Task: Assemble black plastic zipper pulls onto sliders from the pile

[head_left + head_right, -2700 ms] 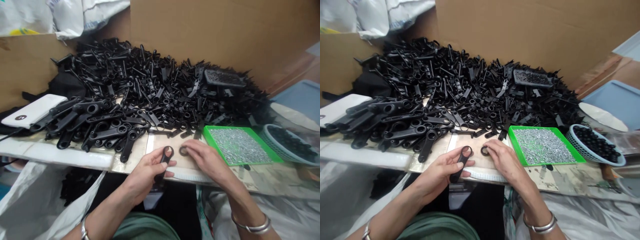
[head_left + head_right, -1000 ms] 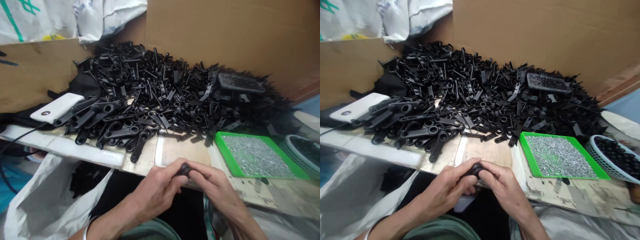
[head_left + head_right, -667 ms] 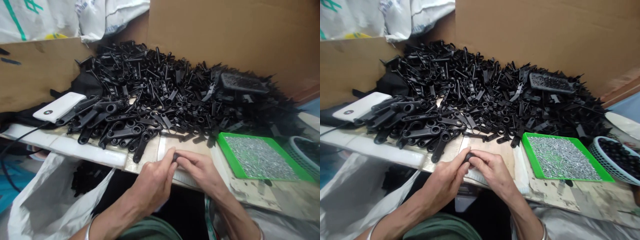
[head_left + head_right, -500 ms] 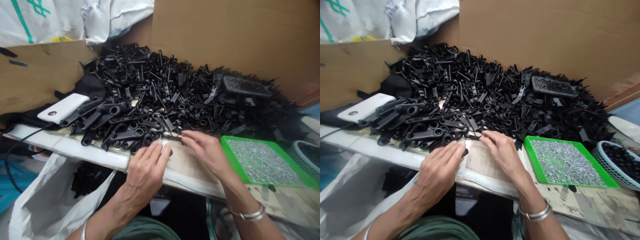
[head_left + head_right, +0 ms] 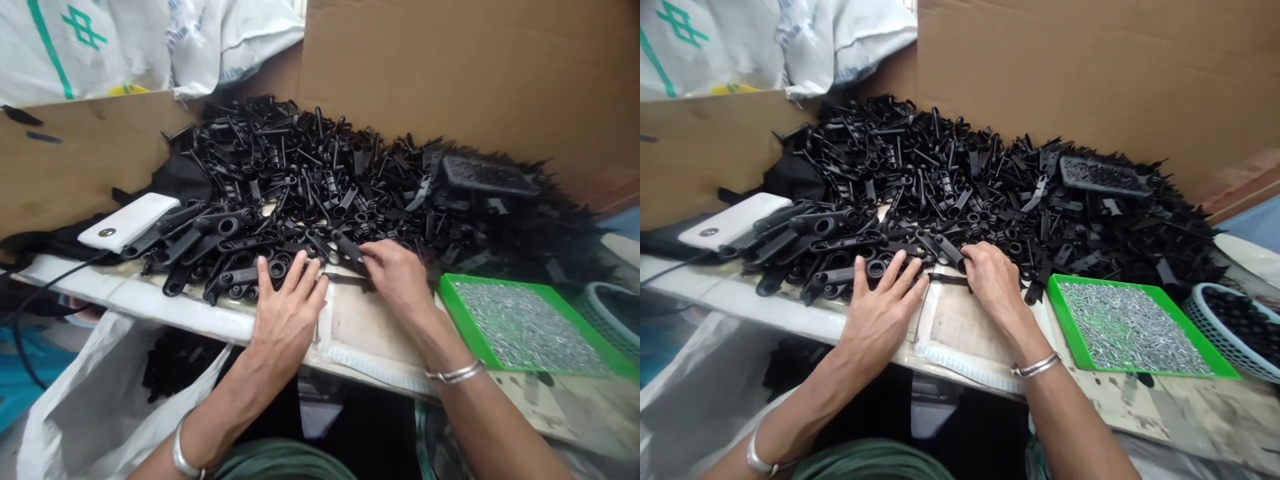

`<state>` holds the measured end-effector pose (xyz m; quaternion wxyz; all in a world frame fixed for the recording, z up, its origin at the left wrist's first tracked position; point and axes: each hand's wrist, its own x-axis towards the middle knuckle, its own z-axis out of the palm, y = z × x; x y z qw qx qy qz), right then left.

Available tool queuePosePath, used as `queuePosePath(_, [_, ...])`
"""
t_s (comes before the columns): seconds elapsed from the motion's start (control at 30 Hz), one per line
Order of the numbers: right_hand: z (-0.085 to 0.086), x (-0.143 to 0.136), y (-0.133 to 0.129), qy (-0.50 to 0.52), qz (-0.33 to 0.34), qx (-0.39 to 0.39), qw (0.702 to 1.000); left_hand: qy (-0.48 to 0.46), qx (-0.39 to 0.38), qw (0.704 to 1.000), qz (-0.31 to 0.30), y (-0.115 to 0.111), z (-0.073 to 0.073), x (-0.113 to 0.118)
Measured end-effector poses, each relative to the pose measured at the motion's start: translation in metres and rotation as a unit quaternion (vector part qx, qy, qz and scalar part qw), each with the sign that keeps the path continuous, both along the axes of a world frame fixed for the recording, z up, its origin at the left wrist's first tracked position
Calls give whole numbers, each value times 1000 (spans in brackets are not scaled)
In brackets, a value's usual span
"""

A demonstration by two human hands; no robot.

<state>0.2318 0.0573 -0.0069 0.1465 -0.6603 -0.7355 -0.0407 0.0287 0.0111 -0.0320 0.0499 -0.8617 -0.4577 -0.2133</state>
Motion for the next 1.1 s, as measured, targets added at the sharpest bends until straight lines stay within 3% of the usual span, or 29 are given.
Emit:
queuePosePath(0.07, [5,12,-11,43,17,58,997,-21,45,999,-14,-4,4,-3])
queuePosePath(0.13, [10,21,-28,73,81,92,990,-52,104,992,-40,-11,10,-3])
queuePosePath(0.2, [14,25,-50,82,173,61,980,-77,127,984,-95,-18,15,2])
queuePosePath(0.27, [16,22,-73,117,236,11,965,-98,85,980,-153,-24,17,10])
queuePosePath(0.33, [17,19,-90,177,247,-10,953,-122,-36,976,-174,-28,16,20])
queuePosePath(0.43, [16,27,-97,218,217,-55,950,-173,-257,941,-140,-30,13,30])
queuePosePath(0.53, [16,56,-80,166,109,-49,979,-236,-357,899,-91,-29,14,32])
queuePosePath(0.6, [15,76,-59,85,4,14,996,-260,-357,892,-92,-27,15,31])
queuePosePath(0.7, [10,93,-24,18,-58,38,997,-241,-314,909,-131,-21,13,28])
queuePosePath(0.83, [-2,89,11,-35,-64,28,997,-202,-258,935,-137,-1,6,26])
queuePosePath(1.0, [-7,90,21,-41,-53,35,997,-240,-229,939,-85,11,9,24])
queuePosePath(1.07, [-5,97,17,-26,-52,56,997,-277,-247,925,-78,10,14,23])
queuePosePath(1.1, [-3,100,12,-16,-51,67,996,-324,-282,900,-72,8,16,23])
